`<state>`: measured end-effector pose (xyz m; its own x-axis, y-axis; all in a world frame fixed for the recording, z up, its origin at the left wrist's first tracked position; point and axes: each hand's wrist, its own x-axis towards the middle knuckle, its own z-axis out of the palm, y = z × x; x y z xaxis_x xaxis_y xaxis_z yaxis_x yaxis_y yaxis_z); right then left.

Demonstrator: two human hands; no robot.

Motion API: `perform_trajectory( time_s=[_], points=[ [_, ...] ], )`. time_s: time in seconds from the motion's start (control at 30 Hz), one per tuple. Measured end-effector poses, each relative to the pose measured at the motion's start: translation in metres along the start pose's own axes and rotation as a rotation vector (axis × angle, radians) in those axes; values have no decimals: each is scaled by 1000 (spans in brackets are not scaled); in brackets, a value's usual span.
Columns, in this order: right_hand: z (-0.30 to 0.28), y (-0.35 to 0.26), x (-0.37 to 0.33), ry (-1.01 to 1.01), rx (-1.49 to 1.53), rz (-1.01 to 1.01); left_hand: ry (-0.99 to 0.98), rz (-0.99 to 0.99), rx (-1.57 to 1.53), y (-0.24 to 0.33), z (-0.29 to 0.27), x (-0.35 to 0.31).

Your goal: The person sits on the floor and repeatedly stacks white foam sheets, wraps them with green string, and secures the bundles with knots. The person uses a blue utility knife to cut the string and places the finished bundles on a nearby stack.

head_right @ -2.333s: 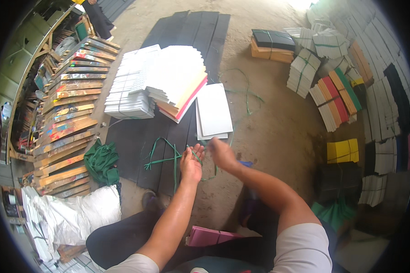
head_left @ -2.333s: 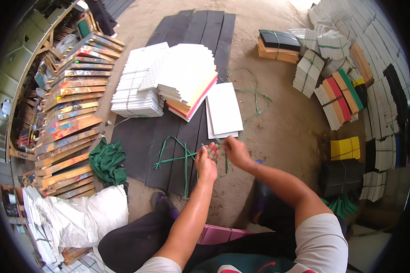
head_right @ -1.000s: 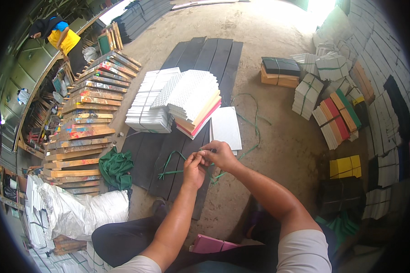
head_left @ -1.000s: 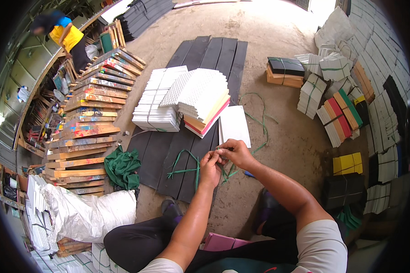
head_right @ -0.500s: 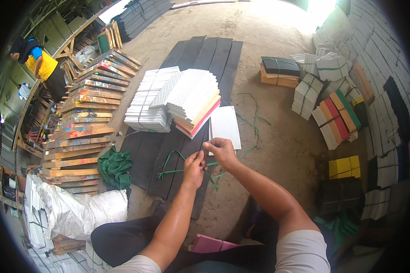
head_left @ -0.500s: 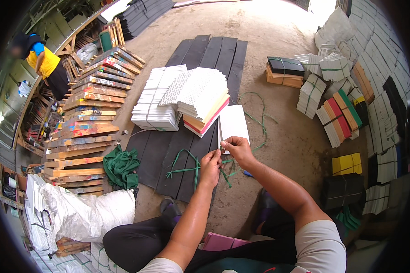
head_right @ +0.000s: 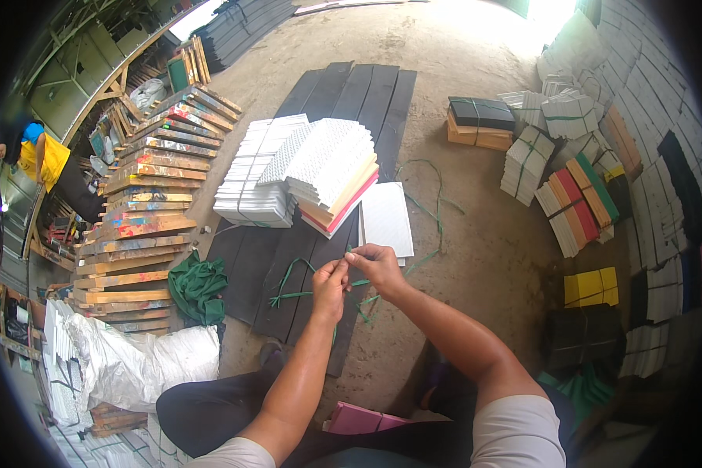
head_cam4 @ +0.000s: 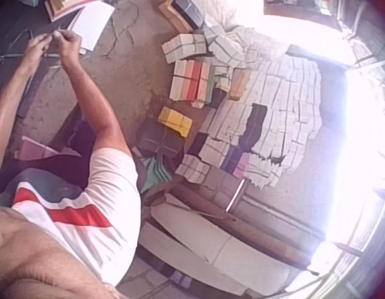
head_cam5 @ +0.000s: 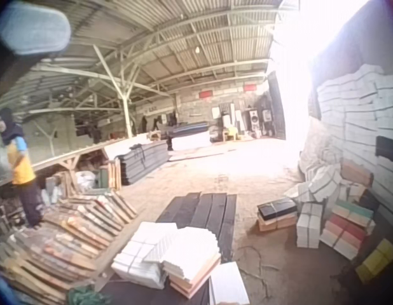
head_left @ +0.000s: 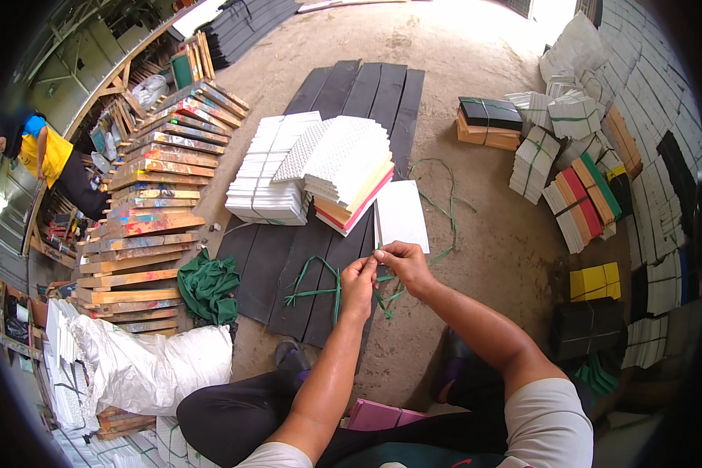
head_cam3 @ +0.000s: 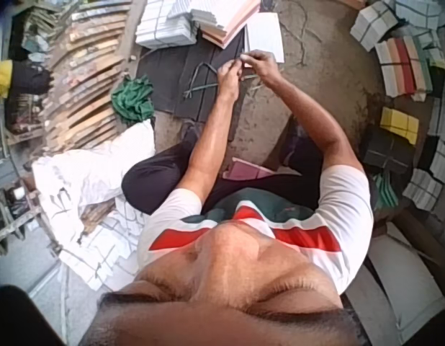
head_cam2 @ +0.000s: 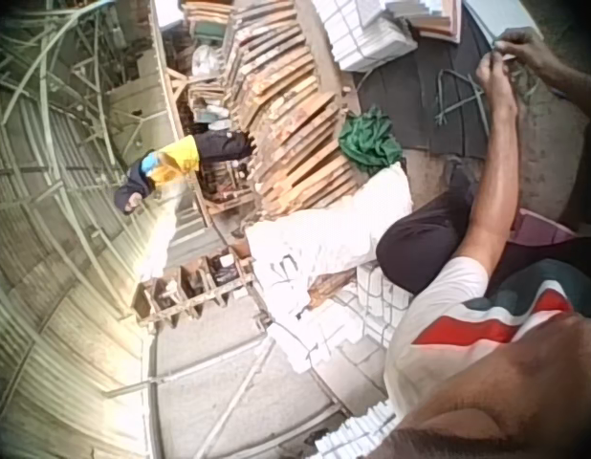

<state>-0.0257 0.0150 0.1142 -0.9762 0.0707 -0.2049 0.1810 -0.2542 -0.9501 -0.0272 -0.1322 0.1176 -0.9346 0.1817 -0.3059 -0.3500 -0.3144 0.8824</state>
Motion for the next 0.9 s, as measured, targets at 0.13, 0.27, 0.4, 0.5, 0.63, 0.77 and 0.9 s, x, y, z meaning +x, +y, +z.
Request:
perform_trajectory(
  time_s=[0.13, 0.27, 0.4, 0.5, 0.63, 0.77, 0.9],
  points=[
    [-5, 13, 5, 40, -96, -145, -36, 58, 87, -2, -3, 5],
    [2, -3, -6, 159, -505, -394, 135, 93, 264, 1, -5, 6],
    [2, -3, -11, 211, -799, -828, -10, -324, 66, 16, -9, -1],
    [15, -8, -21, 157, -798, -895, -31, -405, -243, 2, -20, 7],
    [9, -9, -21, 56, -819, -935, -156, -258, -22, 7, -27, 14],
    [9, -28, -15, -210, -826, -1152, -307, -174, 575, 44, -32, 14],
    [15, -27, -17, -351, -834, -1170, -517, -140, 852, 63, -45, 19]
  ],
)
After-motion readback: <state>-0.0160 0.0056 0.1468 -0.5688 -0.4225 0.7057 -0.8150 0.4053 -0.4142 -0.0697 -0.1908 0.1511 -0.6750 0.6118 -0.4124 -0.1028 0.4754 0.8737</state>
